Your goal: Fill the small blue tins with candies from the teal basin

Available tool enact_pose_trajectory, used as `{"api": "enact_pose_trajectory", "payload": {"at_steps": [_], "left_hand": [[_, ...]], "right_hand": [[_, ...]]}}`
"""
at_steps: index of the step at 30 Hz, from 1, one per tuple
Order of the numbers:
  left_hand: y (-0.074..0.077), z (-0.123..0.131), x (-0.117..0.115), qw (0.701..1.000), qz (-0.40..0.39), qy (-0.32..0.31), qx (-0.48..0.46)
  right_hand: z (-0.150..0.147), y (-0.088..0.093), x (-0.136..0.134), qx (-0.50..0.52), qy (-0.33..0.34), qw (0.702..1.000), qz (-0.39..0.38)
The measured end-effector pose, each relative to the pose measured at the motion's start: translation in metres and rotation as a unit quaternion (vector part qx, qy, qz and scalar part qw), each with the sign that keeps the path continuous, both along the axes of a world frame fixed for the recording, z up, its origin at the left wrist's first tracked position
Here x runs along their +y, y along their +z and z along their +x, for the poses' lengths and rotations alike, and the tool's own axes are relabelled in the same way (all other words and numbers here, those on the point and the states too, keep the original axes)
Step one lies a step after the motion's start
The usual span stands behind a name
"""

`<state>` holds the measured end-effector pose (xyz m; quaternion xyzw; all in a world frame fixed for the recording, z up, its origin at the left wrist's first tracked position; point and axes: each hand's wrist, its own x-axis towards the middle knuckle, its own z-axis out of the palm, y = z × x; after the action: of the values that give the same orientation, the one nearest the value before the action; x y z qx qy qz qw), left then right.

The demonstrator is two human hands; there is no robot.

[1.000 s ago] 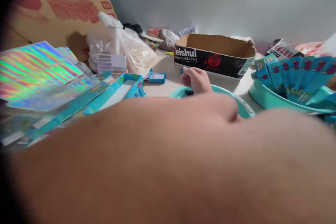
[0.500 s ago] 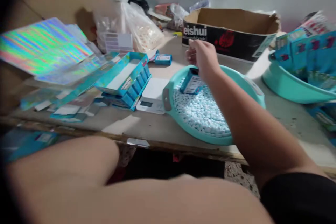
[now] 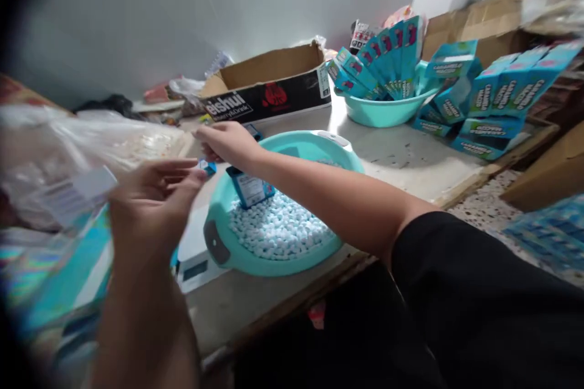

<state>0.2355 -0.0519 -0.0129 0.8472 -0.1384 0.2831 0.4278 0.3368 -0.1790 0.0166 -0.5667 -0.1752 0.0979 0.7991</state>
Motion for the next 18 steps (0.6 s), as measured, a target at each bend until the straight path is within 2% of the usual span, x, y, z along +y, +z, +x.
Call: {"api": "enact_pose_trajectory", "payload": {"at_steps": [3, 5, 8, 10, 12, 15, 18], "left_hand": [[-0.006, 0.032, -0.002, 0.997, 0.013, 0.001, 0.07], [-0.014, 0.042, -0.007, 0.991, 0.059, 0.007, 0.119], [-0.018, 0.04, -0.013, 0.972, 0.159, 0.039, 0.171], [-0.016, 0.032, -0.014, 0.968, 0.176, 0.044, 0.173], [-0.012, 0.022, -0.013, 0.98, 0.136, 0.045, 0.141], [-0.004, 0.008, -0.003, 0.995, 0.001, 0.076, 0.06], [0.007, -0.004, 0.02, 0.985, -0.125, 0.12, -0.006]], "right_hand": [[0.003, -0.006, 0.001, -0.034, -0.017, 0.999, -0.026], [0.005, -0.006, 0.003, -0.025, -0.026, 0.999, -0.028], [0.002, -0.001, 0.006, 0.031, -0.011, 0.999, 0.006], [0.0, 0.003, 0.006, 0.038, -0.008, 0.999, 0.012], [0.0, 0.008, 0.003, -0.024, -0.037, 0.999, 0.008], [0.007, 0.012, -0.011, -0.178, -0.123, 0.976, -0.015], [0.018, 0.015, -0.023, -0.21, -0.171, 0.959, -0.078]]}}
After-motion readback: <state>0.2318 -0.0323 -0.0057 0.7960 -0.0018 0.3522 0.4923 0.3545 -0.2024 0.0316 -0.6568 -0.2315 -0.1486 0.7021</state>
